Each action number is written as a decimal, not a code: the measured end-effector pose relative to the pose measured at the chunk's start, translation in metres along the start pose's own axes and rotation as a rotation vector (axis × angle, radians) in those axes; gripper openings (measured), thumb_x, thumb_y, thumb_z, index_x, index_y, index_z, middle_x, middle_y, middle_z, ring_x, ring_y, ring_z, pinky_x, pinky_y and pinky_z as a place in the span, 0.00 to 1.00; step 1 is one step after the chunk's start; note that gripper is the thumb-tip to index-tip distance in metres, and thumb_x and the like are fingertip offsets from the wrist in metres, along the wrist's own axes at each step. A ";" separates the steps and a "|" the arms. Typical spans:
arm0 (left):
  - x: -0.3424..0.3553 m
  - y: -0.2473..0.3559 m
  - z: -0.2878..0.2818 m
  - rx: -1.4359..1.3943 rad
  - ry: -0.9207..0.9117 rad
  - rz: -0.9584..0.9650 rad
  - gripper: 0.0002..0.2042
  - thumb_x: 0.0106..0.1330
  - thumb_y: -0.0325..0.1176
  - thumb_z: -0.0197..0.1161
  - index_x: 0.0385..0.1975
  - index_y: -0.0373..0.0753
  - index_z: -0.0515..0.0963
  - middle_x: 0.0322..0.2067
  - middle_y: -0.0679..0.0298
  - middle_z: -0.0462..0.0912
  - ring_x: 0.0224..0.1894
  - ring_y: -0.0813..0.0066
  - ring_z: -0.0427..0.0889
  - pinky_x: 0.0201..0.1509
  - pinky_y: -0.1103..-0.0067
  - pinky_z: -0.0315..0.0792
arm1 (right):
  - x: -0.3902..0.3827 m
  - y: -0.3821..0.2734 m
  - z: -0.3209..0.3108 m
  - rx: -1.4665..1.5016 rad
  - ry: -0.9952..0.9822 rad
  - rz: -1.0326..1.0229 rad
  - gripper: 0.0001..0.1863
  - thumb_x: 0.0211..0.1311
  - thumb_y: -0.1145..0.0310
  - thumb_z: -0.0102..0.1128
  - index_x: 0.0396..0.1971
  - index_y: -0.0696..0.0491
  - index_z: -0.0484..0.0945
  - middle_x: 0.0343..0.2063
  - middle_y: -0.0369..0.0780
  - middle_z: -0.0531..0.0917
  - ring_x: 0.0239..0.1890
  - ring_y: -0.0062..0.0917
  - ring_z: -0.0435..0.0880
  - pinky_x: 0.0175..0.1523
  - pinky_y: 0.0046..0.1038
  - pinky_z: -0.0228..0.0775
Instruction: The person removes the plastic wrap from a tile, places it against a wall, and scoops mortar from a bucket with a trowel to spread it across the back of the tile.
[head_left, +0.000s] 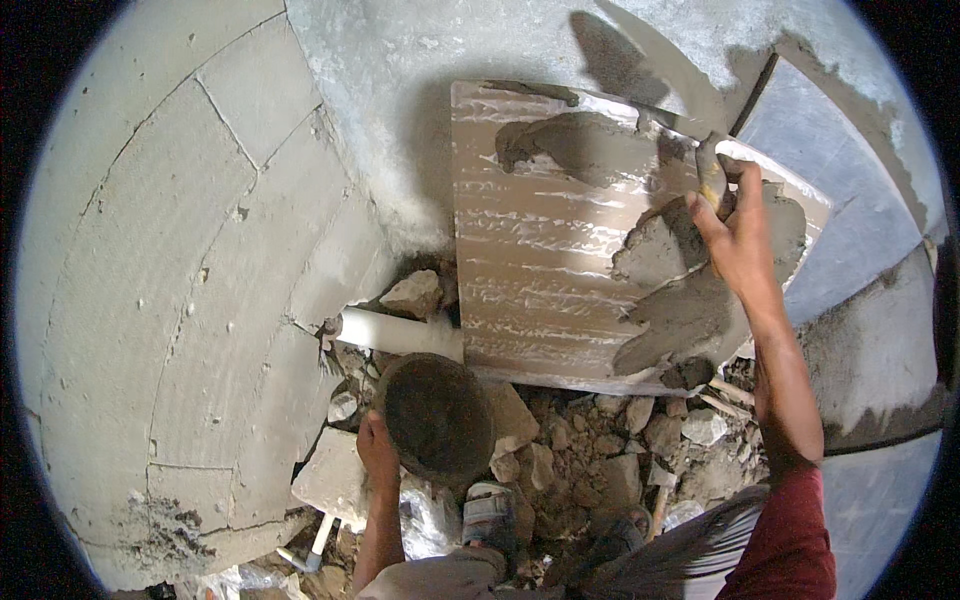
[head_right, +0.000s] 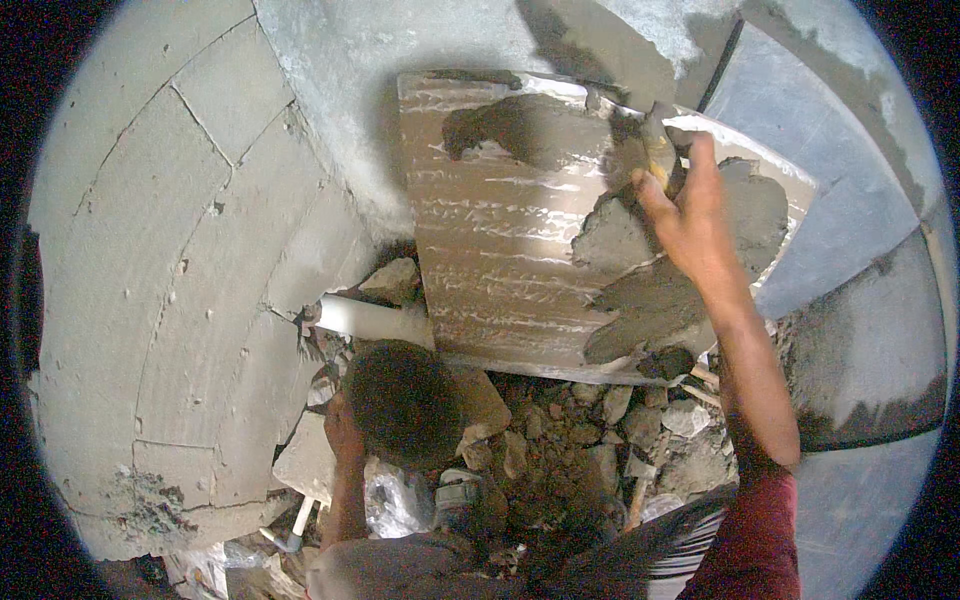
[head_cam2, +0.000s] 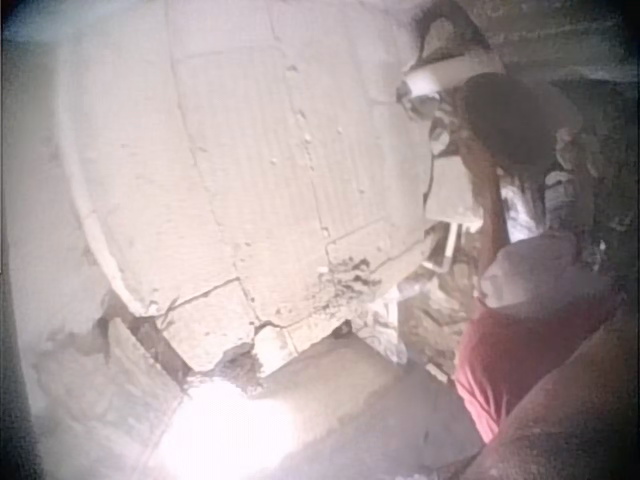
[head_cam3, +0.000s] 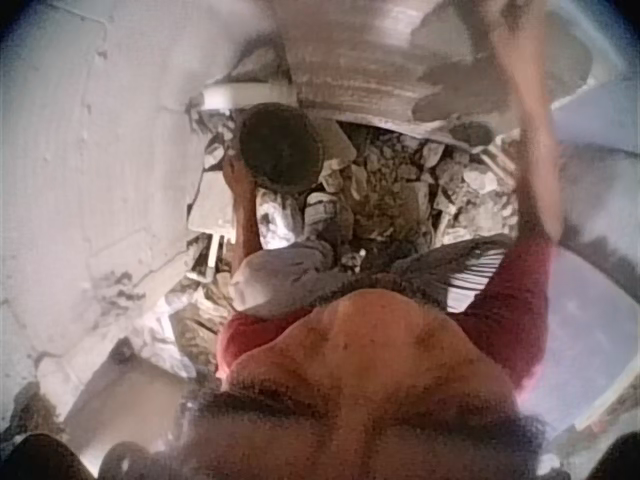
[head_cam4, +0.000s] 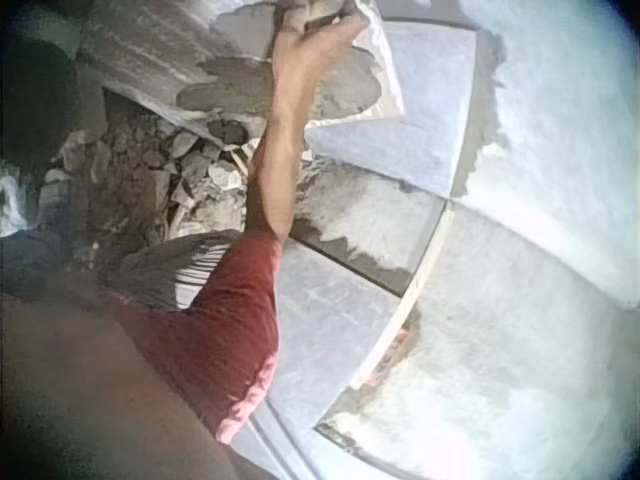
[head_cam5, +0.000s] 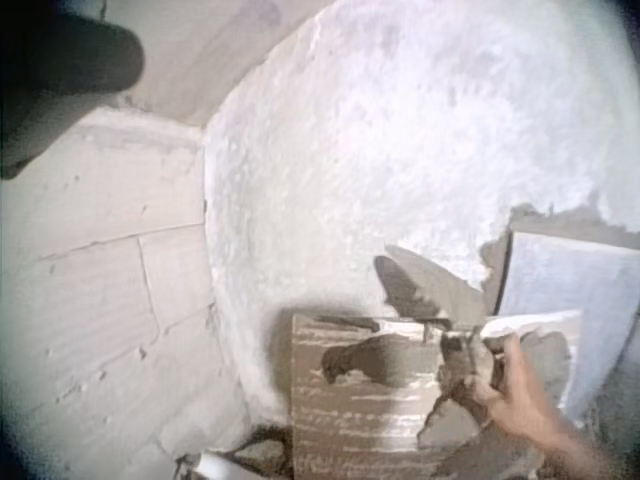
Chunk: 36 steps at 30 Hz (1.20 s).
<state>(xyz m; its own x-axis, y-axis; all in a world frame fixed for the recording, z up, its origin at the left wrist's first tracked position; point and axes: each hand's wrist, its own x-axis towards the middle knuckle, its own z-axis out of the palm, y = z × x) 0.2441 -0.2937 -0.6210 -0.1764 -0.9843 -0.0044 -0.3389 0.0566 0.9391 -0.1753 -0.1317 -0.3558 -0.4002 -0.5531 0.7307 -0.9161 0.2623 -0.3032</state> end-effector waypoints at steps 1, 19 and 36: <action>0.001 0.000 0.000 -0.021 -0.032 -0.001 0.25 0.68 0.49 0.43 0.31 0.26 0.70 0.27 0.56 0.74 0.31 0.68 0.67 0.36 0.73 0.64 | 0.001 -0.012 -0.011 0.196 -0.036 0.118 0.23 0.54 0.70 0.60 0.48 0.59 0.64 0.35 0.45 0.75 0.36 0.35 0.77 0.40 0.35 0.70; 0.001 -0.003 0.002 -0.101 -0.027 -0.061 0.24 0.68 0.50 0.44 0.27 0.30 0.69 0.24 0.64 0.69 0.28 0.73 0.62 0.35 0.75 0.62 | 0.022 -0.008 -0.001 0.653 -0.119 0.494 0.22 0.63 0.57 0.52 0.49 0.57 0.69 0.34 0.39 0.78 0.17 0.17 0.74 0.17 0.18 0.67; -0.007 0.010 0.009 0.169 0.023 -0.118 0.26 0.69 0.51 0.40 0.32 0.28 0.70 0.23 0.60 0.69 0.29 0.72 0.63 0.33 0.74 0.61 | -0.188 -0.042 0.112 -0.064 -1.292 -0.270 0.20 0.48 0.75 0.56 0.44 0.54 0.71 0.42 0.51 0.73 0.35 0.45 0.79 0.37 0.42 0.73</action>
<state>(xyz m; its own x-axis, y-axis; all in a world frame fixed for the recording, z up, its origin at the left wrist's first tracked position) 0.2335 -0.2846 -0.6145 -0.1059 -0.9892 -0.1011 -0.5064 -0.0339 0.8616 -0.0641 -0.1274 -0.5492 0.0269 -0.9351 -0.3533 -0.9817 0.0420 -0.1860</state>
